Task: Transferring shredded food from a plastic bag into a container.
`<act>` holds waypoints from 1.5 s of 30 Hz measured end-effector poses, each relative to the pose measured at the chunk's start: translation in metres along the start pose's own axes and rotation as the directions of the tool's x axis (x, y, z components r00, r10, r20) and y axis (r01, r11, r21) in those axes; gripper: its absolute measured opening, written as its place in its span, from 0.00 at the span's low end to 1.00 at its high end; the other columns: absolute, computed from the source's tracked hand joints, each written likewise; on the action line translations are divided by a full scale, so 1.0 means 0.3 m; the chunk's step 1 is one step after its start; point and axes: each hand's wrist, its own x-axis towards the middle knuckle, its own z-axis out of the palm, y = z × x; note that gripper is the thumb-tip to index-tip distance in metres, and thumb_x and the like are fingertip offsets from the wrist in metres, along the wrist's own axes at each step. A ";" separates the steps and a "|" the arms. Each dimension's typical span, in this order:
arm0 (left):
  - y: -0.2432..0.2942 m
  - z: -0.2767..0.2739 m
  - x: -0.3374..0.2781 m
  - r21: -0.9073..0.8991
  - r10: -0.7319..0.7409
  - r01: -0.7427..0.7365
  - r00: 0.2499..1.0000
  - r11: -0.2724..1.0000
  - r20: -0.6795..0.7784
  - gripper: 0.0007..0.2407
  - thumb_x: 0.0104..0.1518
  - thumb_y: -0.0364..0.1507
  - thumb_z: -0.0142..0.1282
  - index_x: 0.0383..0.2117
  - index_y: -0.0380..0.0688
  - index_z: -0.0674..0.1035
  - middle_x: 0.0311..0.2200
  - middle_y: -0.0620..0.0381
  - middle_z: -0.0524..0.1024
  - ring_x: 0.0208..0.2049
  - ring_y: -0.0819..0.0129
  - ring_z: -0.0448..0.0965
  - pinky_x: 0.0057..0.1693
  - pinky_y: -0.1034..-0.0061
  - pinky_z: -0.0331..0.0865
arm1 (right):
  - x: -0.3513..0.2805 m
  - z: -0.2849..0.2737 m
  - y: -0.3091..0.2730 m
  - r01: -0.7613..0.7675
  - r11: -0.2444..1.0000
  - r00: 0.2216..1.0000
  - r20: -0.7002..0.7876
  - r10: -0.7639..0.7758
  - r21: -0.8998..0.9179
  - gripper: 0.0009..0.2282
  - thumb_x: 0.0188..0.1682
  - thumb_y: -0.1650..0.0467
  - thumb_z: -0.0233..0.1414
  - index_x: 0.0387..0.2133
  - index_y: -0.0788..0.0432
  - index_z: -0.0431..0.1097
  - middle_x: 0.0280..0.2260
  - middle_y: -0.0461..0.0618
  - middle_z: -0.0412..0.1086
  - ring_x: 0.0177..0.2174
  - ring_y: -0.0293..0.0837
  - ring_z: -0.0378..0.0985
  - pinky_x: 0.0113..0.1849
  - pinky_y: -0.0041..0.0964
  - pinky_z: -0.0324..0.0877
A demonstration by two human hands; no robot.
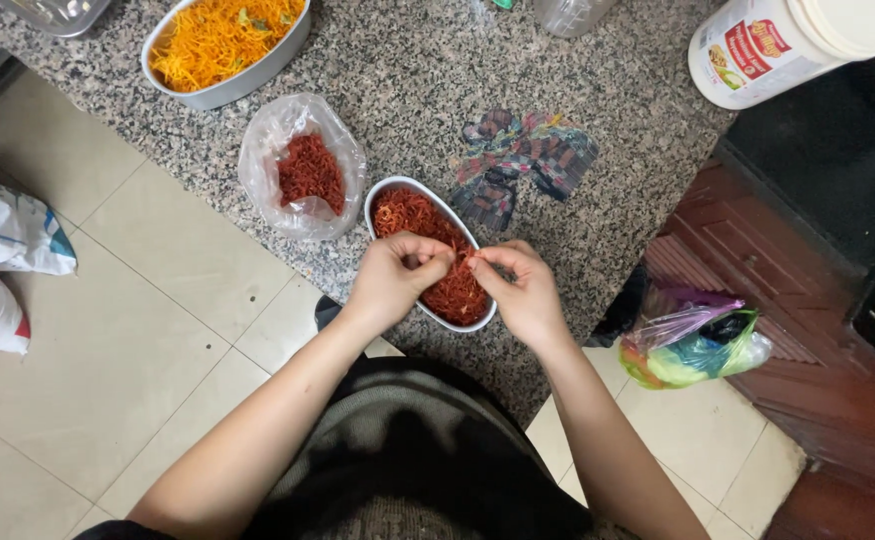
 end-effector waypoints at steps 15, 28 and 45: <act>0.090 0.020 -0.023 0.441 0.322 -0.294 0.947 0.848 0.012 0.06 0.47 0.30 0.67 0.24 0.41 0.84 0.25 0.56 0.80 0.26 0.67 0.79 0.43 0.73 0.69 | -0.031 0.012 -0.137 0.092 0.930 0.991 -0.059 -0.120 -0.355 0.08 0.46 0.67 0.60 0.35 0.57 0.78 0.37 0.45 0.74 0.42 0.44 0.77 0.45 0.39 0.70; -0.047 -0.029 0.018 -0.204 -0.077 0.082 0.997 0.975 0.030 0.06 0.56 0.26 0.60 0.35 0.36 0.83 0.29 0.63 0.82 0.30 0.82 0.77 0.41 0.84 0.72 | -0.003 -0.001 0.010 0.020 0.892 0.994 -0.084 -0.065 -0.451 0.07 0.47 0.64 0.59 0.34 0.52 0.79 0.37 0.42 0.72 0.45 0.43 0.72 0.52 0.42 0.61; 0.113 -0.070 0.020 0.777 0.201 -0.100 0.979 0.621 -0.034 0.09 0.50 0.39 0.68 0.22 0.51 0.83 0.30 0.55 0.76 0.42 0.59 0.75 0.50 0.65 0.54 | -0.009 0.052 -0.005 -0.020 0.788 0.994 -0.094 -0.048 -0.616 0.07 0.44 0.62 0.62 0.34 0.44 0.81 0.39 0.42 0.72 0.46 0.44 0.68 0.50 0.44 0.48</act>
